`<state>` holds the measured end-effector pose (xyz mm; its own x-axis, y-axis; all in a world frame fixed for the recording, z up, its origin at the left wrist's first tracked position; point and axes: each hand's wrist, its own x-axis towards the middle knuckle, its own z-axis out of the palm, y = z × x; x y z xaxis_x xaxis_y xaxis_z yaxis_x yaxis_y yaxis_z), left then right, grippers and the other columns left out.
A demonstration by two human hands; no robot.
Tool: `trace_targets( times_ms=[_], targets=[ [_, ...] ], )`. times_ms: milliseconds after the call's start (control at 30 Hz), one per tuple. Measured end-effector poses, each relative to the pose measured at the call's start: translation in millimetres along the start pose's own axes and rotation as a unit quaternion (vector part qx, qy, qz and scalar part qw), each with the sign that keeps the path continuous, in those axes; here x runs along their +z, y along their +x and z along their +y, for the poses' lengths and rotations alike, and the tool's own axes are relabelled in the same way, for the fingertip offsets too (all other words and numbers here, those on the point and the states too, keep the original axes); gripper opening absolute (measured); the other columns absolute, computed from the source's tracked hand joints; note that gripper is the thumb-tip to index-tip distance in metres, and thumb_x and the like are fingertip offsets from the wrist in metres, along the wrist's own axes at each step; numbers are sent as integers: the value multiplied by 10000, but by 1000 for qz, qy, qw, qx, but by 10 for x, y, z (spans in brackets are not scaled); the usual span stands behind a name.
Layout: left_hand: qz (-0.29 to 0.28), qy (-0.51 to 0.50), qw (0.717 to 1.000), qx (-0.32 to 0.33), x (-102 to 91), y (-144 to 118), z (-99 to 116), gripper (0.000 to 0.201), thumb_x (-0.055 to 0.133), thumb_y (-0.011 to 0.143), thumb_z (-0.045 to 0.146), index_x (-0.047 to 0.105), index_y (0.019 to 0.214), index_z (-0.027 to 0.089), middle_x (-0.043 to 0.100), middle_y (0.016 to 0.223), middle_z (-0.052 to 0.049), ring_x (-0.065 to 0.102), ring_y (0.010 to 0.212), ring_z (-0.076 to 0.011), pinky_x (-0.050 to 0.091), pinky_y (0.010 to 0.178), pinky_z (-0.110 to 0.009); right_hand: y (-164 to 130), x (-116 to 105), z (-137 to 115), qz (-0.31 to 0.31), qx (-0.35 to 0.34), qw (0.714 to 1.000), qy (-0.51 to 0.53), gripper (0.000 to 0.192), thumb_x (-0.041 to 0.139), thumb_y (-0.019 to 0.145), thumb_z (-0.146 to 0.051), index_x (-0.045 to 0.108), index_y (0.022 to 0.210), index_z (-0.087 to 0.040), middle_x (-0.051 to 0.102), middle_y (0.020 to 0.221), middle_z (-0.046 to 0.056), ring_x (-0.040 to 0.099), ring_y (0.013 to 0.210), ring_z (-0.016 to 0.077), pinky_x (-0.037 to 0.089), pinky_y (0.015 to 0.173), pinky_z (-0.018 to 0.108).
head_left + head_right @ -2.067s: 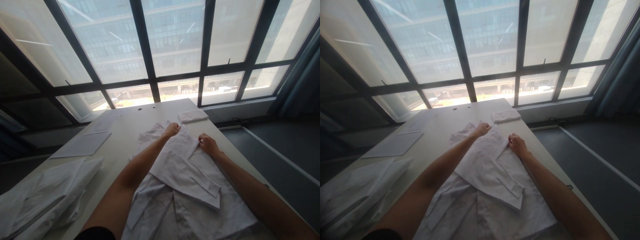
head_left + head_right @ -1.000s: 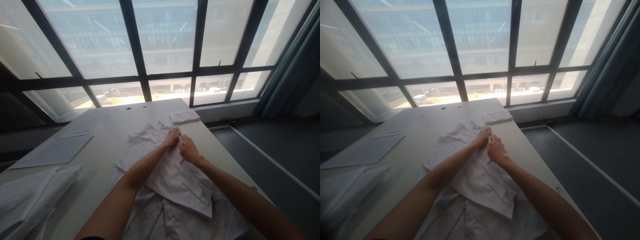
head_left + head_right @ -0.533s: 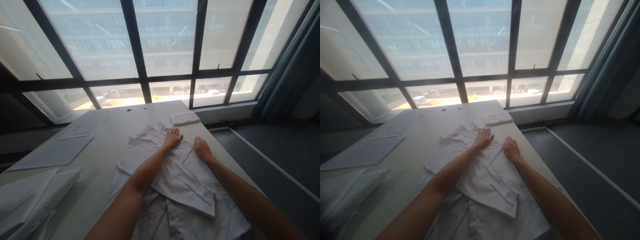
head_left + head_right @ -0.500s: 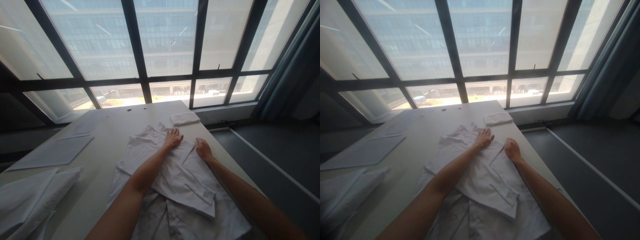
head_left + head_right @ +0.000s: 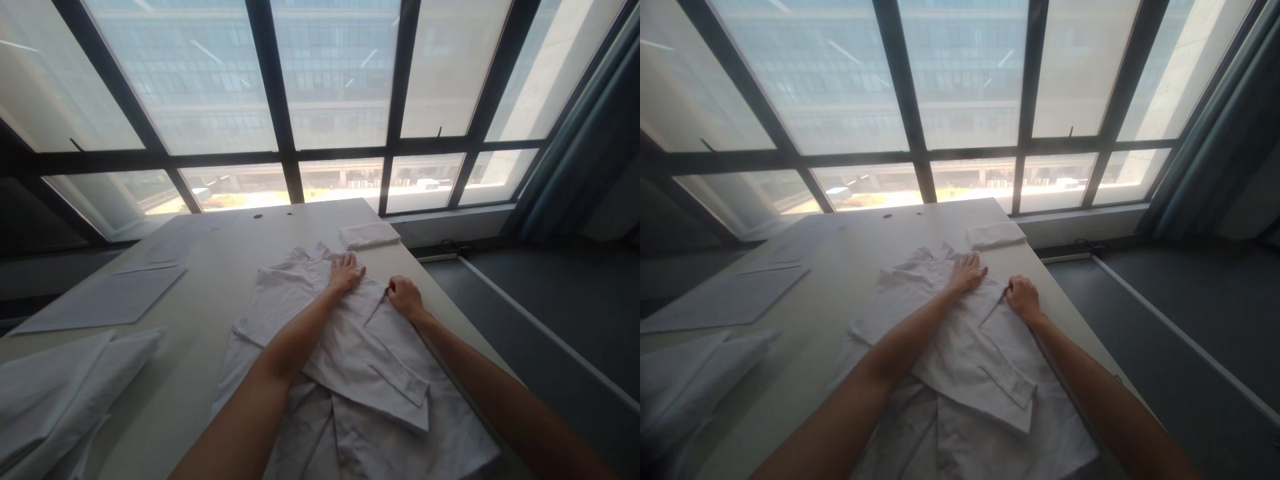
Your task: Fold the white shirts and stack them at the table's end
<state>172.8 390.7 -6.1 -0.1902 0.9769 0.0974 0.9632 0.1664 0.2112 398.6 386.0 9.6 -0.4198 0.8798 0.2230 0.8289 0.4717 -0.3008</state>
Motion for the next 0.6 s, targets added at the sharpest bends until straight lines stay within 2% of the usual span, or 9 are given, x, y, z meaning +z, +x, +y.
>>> trace_targets(
  times_ms=[133, 200, 267, 333, 400, 467, 600],
  targets=[
    [28, -16, 999, 19, 10, -22, 31, 621, 311, 1051, 461, 306, 1594, 157, 274, 1657, -151, 210, 1534, -340, 171, 1210, -613, -13, -80, -266, 16, -29, 998, -50, 364, 453, 916, -124, 665, 1212, -130, 641, 1252, 183, 555, 1186, 292, 410, 973, 365],
    [77, -31, 996, 38, 0, -48, 47, 545, 329, 1054, 311, 354, 1568, 133, 342, 1626, -164, 257, 1523, -299, 191, 1224, -555, 25, -14, -470, 28, -87, 995, -39, 452, 395, 973, -175, 561, 1386, -95, 567, 1409, 200, 473, 1328, 288, 358, 1082, 377],
    [119, -57, 990, 46, -20, -81, 31, 521, 349, 1020, 169, 411, 1533, 105, 424, 1579, -171, 327, 1497, -251, 218, 1235, -455, 83, 124, -628, 1, -132, 991, -24, 525, 353, 1025, -279, 439, 1504, -81, 454, 1544, 195, 355, 1449, 278, 274, 1169, 399],
    [125, -83, 988, 45, -55, -129, -49, 536, 365, 971, 75, 458, 1499, 81, 491, 1528, -175, 415, 1446, -221, 270, 1216, -373, 143, 289, -684, -44, -126, 991, -28, 593, 324, 1047, -389, 371, 1551, -80, 367, 1606, 195, 271, 1503, 291, 219, 1202, 453],
    [115, -95, 988, 45, -116, -204, -217, 544, 387, 940, 43, 494, 1472, 79, 528, 1498, -173, 467, 1406, -212, 312, 1192, -339, 192, 430, -644, -71, -89, 992, -47, 637, 291, 1052, -457, 363, 1560, -79, 332, 1620, 208, 251, 1516, 306, 194, 1208, 488],
    [110, -90, 989, 44, -214, -323, -475, 536, 414, 930, 50, 519, 1454, 90, 533, 1495, -166, 457, 1413, -222, 313, 1195, -352, 226, 519, -564, -78, -65, 993, -64, 671, 269, 1050, -497, 357, 1565, -76, 303, 1631, 213, 238, 1522, 307, 171, 1215, 486],
    [129, -65, 990, -9, -521, -732, -1190, 550, 417, 892, 42, 551, 1424, 77, 541, 1482, -174, 447, 1419, -241, 321, 1199, -374, 245, 569, -487, -76, -49, 993, -80, 725, 261, 1042, -519, 321, 1577, -33, 261, 1646, 214, 207, 1532, 308, 142, 1226, 462]
  ],
)
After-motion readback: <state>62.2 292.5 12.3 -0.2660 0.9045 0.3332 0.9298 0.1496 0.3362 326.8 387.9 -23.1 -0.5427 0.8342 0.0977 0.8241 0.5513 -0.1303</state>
